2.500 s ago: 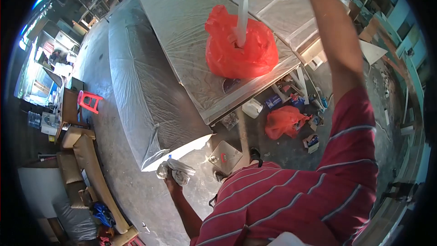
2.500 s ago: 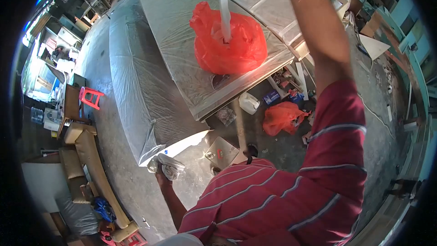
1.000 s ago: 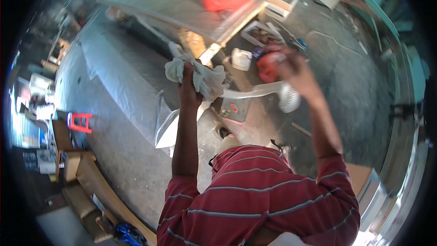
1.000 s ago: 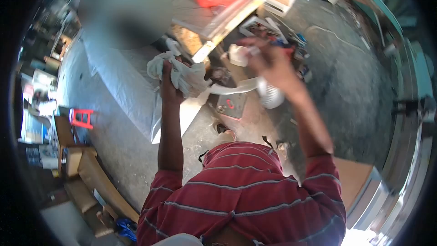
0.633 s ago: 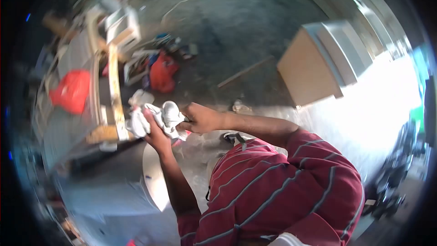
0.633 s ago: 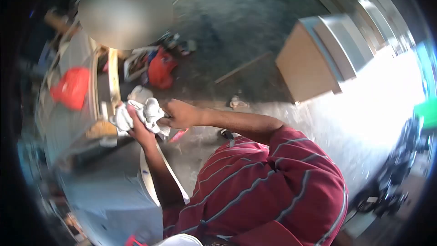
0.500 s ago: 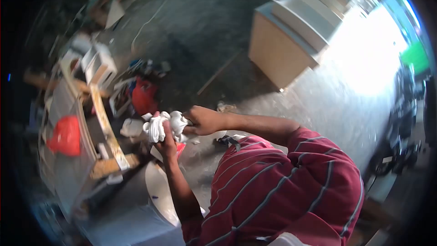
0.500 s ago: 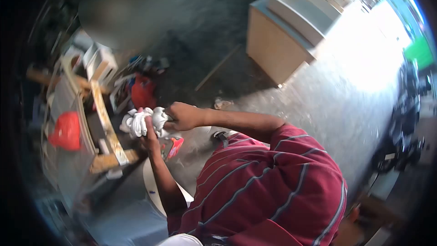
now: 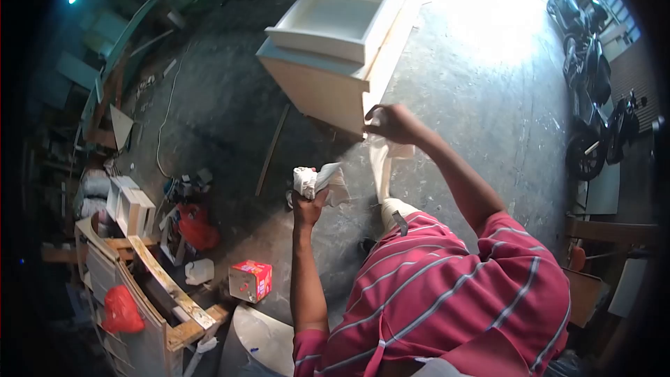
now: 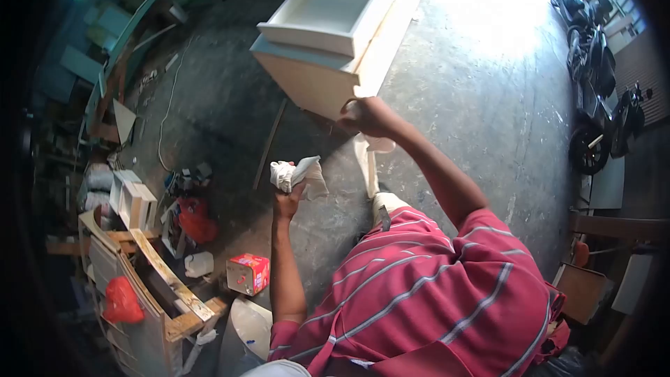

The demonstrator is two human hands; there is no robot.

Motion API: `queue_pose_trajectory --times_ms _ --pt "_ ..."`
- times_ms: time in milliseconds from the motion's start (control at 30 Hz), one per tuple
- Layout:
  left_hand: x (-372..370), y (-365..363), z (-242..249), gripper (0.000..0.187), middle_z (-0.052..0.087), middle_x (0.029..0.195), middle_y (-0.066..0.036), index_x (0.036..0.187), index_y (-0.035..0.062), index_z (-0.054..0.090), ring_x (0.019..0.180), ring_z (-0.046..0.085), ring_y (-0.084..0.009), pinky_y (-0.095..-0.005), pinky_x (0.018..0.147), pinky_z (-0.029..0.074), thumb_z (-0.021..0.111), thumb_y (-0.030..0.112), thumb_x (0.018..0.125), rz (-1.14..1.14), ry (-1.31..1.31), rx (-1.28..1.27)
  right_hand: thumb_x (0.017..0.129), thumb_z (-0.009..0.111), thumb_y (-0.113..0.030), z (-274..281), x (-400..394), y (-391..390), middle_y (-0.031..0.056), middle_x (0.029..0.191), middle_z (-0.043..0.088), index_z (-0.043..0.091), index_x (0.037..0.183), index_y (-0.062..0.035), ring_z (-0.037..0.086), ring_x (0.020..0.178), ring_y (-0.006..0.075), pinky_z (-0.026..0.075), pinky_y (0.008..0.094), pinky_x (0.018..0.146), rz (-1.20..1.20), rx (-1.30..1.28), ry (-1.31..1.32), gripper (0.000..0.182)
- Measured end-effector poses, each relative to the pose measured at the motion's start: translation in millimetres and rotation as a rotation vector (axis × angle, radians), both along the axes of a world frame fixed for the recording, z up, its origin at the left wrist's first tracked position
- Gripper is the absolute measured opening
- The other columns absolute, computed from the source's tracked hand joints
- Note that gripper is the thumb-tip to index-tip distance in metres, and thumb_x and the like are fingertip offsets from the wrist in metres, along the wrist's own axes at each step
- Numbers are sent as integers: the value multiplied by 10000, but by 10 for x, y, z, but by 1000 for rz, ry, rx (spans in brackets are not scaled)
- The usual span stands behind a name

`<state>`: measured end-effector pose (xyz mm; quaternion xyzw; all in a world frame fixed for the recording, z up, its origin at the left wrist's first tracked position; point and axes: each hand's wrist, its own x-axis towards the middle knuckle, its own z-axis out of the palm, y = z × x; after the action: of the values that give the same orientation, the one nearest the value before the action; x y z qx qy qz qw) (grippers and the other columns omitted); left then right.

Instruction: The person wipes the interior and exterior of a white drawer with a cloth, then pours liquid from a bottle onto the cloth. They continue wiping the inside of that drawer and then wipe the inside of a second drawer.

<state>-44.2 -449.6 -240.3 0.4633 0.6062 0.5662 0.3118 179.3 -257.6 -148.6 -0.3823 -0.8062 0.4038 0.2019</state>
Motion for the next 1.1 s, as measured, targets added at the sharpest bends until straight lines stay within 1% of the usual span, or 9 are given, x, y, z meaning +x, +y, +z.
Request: queue_pose_trajectory --times_ms 233,500,700,767,833,900,933,1000,1100 --pt "873 1604 -336 305 585 911 -19 1020 57 560 761 573 -121 -268 649 480 674 130 747 58 -411 -206 829 438 -180 -71 1987 805 -3 740 488 600 1003 -50 440 632 92 397 253 595 -321 -342 485 271" --pt "2378 4188 -797 299 632 767 -60 976 23 577 566 611 -160 -261 420 435 698 138 728 -137 -590 -494 901 511 -124 80 3748 1756 12 818 589 619 993 -16 520 770 84 427 228 688 -673 -80 393 178" --pt "2610 6789 -942 288 628 885 -66 979 61 571 667 623 -168 -296 466 483 705 153 741 -26 -838 -438 911 555 -176 241 4523 2362 3 847 597 626 1012 -11 519 771 69 427 213 693 -979 87 398 206" --pt "2724 7681 -1045 232 609 816 -35 927 85 563 604 584 -159 -288 475 471 696 158 750 301 -837 -288 915 556 -190 207 4739 2559 -3 851 582 620 1023 -13 518 778 72 425 210 691 -1045 155 372 217" --pt "2646 8409 -1220 692 516 1159 -142 1198 7 361 974 572 -216 -322 734 509 763 170 659 339 -782 -136 917 555 -201 185 4919 2710 -3 852 571 616 1027 -14 516 784 74 425 212 688 -1133 144 355 225" --pt "2591 9295 -1670 762 501 1182 -158 1225 11 324 943 572 -222 -331 717 515 774 202 640 690 -488 -158 918 556 -215 120 5035 2933 3 863 576 617 1023 -17 512 785 70 425 215 680 -1192 129 352 232" --pt "2494 9560 -1794 774 517 1173 -143 1233 35 341 894 568 -216 -333 723 508 781 234 627 550 -798 -150 920 552 -213 138 5043 3074 5 865 580 618 1019 -19 510 778 68 425 215 676 -1250 180 336 228" --pt "1518 10629 -2994 233 599 795 -24 924 164 594 668 556 -170 -311 575 468 605 362 803 238 -807 -461 920 550 -193 177 5260 3317 9 872 589 622 1009 -20 508 777 67 426 213 679 -1354 246 311 207" --pt "1690 10662 -2646 350 543 916 -102 985 104 530 821 531 -251 -393 694 449 620 345 748 774 -315 -602 916 550 -157 284 5356 3594 2 866 595 630 982 -20 511 790 68 428 212 696 -1520 342 278 172"
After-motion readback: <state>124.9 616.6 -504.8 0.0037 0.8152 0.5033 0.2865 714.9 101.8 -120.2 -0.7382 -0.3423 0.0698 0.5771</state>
